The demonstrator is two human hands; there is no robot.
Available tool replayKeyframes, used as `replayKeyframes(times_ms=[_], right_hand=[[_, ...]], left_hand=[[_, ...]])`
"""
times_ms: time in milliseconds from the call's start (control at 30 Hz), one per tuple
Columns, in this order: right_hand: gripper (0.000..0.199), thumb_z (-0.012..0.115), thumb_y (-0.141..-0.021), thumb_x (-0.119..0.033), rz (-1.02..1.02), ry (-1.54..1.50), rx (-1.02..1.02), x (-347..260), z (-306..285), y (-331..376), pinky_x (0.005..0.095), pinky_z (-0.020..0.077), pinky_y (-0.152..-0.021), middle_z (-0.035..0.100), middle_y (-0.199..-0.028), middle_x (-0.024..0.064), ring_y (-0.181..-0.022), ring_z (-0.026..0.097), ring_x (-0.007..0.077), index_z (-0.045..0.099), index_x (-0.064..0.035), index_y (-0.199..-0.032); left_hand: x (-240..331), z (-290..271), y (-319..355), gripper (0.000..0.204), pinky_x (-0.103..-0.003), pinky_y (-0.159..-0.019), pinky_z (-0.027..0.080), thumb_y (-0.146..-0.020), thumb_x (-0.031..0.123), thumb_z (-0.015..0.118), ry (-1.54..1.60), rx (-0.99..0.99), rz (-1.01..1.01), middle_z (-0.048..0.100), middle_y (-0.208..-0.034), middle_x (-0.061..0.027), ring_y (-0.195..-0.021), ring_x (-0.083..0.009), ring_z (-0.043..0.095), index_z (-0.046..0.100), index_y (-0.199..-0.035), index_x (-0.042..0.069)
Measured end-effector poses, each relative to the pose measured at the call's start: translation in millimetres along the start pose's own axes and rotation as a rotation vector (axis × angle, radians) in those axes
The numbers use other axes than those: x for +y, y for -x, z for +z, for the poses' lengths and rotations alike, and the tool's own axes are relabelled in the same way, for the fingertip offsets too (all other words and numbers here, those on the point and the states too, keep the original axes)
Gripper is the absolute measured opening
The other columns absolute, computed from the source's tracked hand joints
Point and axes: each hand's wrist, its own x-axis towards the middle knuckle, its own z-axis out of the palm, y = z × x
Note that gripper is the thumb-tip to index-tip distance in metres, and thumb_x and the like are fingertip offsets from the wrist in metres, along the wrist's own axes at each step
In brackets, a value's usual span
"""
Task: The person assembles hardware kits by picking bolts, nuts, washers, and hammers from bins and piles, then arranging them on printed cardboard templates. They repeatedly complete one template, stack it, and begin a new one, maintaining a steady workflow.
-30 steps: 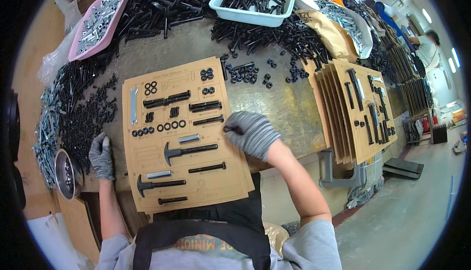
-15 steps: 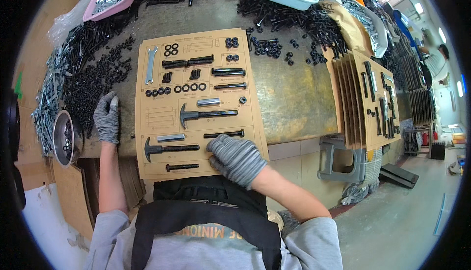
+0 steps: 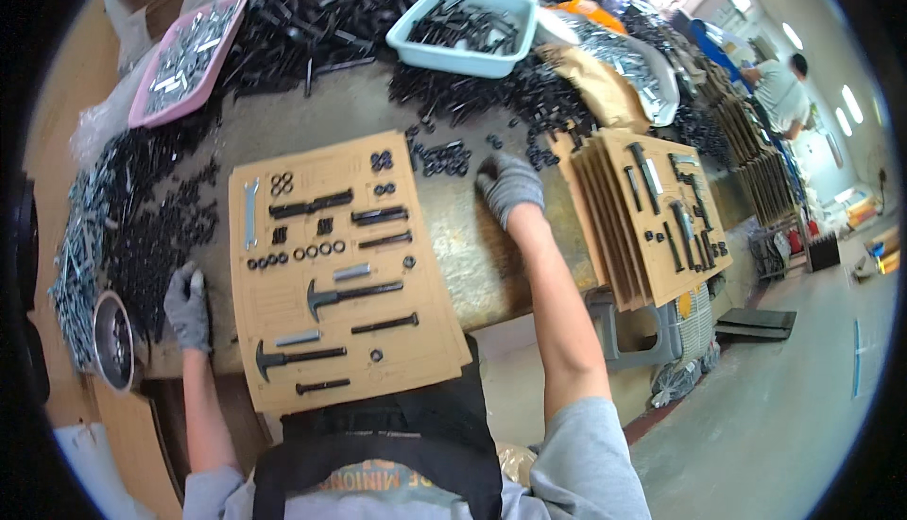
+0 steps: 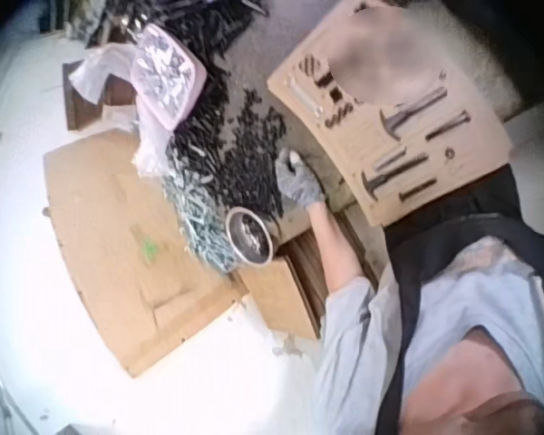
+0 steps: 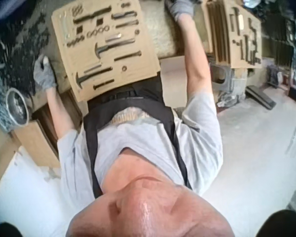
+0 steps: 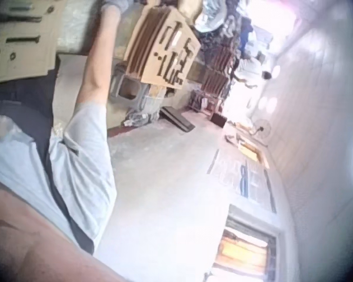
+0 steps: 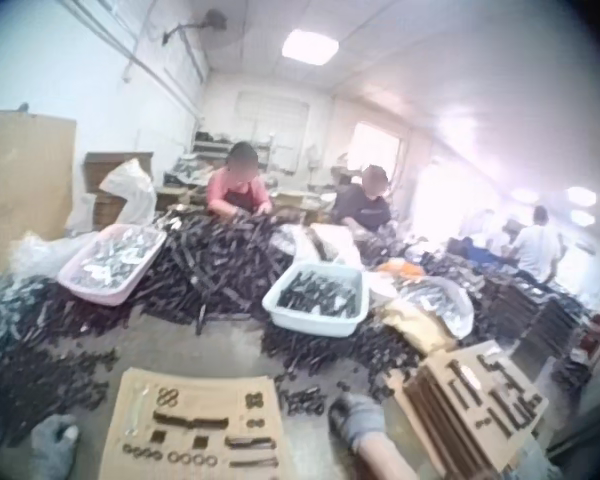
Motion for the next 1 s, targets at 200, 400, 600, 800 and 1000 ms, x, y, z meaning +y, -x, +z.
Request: replayKeyframes(times_ms=[200, 400, 600, 800, 1000], right_hand=[[0.025, 0.062, -0.08, -0.031, -0.177, 0.504, 0.087, -25, 10, -12, 0.0389, 0.0464, -0.089, 0.065, -0.102, 0.0097, -0.102, 0.057, 0.0323, 0.066, -0.0161, -0.099], [0.018, 0.067, -0.077, -0.009, -0.209, -0.512, 0.178, -64, -5, 58, 0.0359, 0.0519, -0.074, 0.064, -0.089, 0.012, -0.081, 0.063, 0.0274, 0.062, -0.0062, -0.095], [0.016, 0.067, -0.079, -0.017, -0.41, -0.448, -0.362, -141, -17, 213, 0.036, 0.0523, -0.066, 0.062, -0.081, 0.0106, -0.071, 0.063, 0.0268, 0.063, -0.0085, -0.093], [0.022, 0.066, -0.081, -0.026, -0.407, -0.272, -0.261, -147, 14, 250, 0.0388, 0.0509, -0.063, 0.061, -0.081, 0.0116, -0.073, 0.062, 0.0297, 0.063, -0.0109, -0.097], [0.026, 0.069, -0.081, -0.03, -0.224, -0.454, -0.148, -129, -12, 229, 0.038, 0.0523, -0.067, 0.065, -0.086, 0.0149, -0.078, 0.064, 0.0333, 0.064, -0.0073, -0.094]], left_hand=[[9, -7, 3, 0.021, -0.03, -0.086, 0.047, -0.089, 0.014, 0.061, -0.03, 0.014, 0.048, 0.068, -0.099, -0.01, -0.091, -0.0171, 0.062, 0.065, -0.106, 0.001], [17, -4, 4, 0.019, -0.027, -0.083, 0.048, -0.088, 0.01, 0.064, 0.048, 0.029, 0.012, 0.068, -0.095, -0.0065, -0.087, -0.0122, 0.06, 0.066, -0.103, 0.0], [-8, 3, 5, 0.02, -0.026, -0.085, 0.047, -0.087, 0.012, 0.064, 0.152, 0.053, 0.021, 0.069, -0.097, -0.0073, -0.087, -0.0124, 0.061, 0.066, -0.104, 0.001], [-2, 5, -2, 0.02, -0.026, -0.086, 0.047, -0.088, 0.011, 0.064, 0.182, 0.024, 0.019, 0.069, -0.097, -0.0074, -0.088, -0.0125, 0.061, 0.066, -0.104, 0.001], [-14, 3, 4, 0.02, -0.026, -0.085, 0.047, -0.087, 0.007, 0.063, 0.237, -0.035, 0.006, 0.068, -0.097, -0.006, -0.089, -0.0132, 0.06, 0.065, -0.106, 0.0]])
